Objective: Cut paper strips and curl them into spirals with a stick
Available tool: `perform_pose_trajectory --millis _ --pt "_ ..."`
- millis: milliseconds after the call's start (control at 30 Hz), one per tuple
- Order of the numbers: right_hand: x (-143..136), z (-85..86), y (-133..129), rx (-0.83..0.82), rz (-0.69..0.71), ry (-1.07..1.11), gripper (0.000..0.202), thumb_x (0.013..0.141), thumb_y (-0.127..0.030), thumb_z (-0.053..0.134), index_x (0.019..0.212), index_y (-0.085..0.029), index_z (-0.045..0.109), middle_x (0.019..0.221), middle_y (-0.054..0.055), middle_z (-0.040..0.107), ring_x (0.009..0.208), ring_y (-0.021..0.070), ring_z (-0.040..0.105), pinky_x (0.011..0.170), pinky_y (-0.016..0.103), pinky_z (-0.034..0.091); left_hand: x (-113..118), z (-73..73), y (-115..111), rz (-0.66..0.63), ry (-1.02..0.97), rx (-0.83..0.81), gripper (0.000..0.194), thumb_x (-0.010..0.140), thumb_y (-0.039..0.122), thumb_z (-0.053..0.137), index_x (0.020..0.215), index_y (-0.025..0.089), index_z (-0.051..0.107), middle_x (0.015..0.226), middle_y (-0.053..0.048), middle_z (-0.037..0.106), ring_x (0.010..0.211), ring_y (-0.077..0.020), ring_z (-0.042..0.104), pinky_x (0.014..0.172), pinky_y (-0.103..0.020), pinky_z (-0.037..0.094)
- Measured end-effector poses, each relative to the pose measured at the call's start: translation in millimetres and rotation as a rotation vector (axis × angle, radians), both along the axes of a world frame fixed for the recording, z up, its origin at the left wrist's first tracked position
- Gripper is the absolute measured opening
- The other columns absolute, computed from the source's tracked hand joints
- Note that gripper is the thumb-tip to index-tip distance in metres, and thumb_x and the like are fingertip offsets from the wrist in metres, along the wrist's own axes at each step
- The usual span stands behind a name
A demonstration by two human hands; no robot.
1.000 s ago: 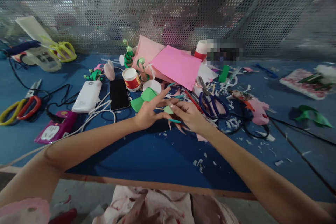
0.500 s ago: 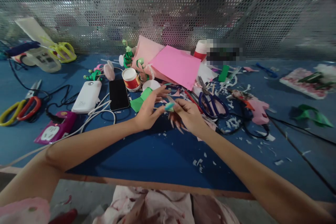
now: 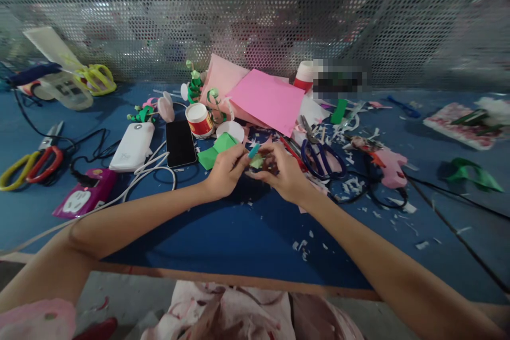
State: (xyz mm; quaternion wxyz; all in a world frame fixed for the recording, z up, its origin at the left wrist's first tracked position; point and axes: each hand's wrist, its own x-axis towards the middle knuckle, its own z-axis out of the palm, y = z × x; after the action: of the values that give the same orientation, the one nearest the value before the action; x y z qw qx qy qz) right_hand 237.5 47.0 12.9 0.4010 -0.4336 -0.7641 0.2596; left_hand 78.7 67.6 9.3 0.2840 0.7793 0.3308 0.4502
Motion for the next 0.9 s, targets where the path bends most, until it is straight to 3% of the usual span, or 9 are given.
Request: perform_pose_trajectory --millis 167,533,733,833,900 --pt "10.4 3.8 4.0 0.302 -0.011 -0.397 0.04 0.079 -0.057 0.043 0.078 -0.018 0.051 0.067 0.005 0.061 0.059 0.0143 0.057 0.05 0.024 0.036 -4.0 3.0 4.8 -0.115 0.052 -0.019 0.029 0.085 0.029 0.041 0.06 0.015 0.042 0.058 0.002 0.042 0.056 -0.0084 0.039 0.054 -0.022 0.033" --pt "12.9 -1.6 3.5 0.68 -0.071 -0.555 0.029 0.08 -0.043 0.05 0.064 -0.02 0.054 0.053 0.002 0.058 0.051 0.0136 0.055 0.049 0.025 0.038 -1.9 1.3 2.6 -0.185 -0.035 -0.09 0.031 0.086 0.033 0.039 0.061 0.016 0.039 0.061 0.002 0.039 0.058 -0.0087 0.037 0.056 -0.023 0.033" --pt "11.1 0.7 1.7 0.578 -0.1 -0.518 0.022 0.075 -0.04 0.054 0.061 -0.022 0.052 0.054 0.002 0.059 0.053 0.0147 0.056 0.052 0.026 0.042 -1.6 1.6 1.1 -0.212 -0.045 -0.067 0.028 0.087 0.029 0.039 0.061 0.016 0.038 0.063 0.001 0.04 0.06 -0.0094 0.037 0.059 -0.024 0.034" --pt "7.4 4.9 -0.6 0.485 -0.081 -0.377 0.019 0.073 -0.039 0.054 0.069 -0.02 0.053 0.064 0.005 0.062 0.057 0.015 0.057 0.053 0.026 0.043 -1.7 1.3 1.6 -0.217 -0.032 -0.051 0.028 0.087 0.028 0.038 0.061 0.017 0.036 0.063 0.001 0.039 0.06 -0.0094 0.037 0.058 -0.024 0.034" --pt "4.0 6.3 -3.3 0.337 -0.037 -0.25 0.025 0.073 -0.044 0.052 0.073 -0.019 0.052 0.062 0.003 0.06 0.053 0.0133 0.055 0.05 0.025 0.041 -1.8 0.8 2.0 -0.201 -0.012 -0.02 0.027 0.086 0.028 0.038 0.062 0.017 0.035 0.063 0.002 0.039 0.06 -0.0096 0.037 0.057 -0.024 0.034"
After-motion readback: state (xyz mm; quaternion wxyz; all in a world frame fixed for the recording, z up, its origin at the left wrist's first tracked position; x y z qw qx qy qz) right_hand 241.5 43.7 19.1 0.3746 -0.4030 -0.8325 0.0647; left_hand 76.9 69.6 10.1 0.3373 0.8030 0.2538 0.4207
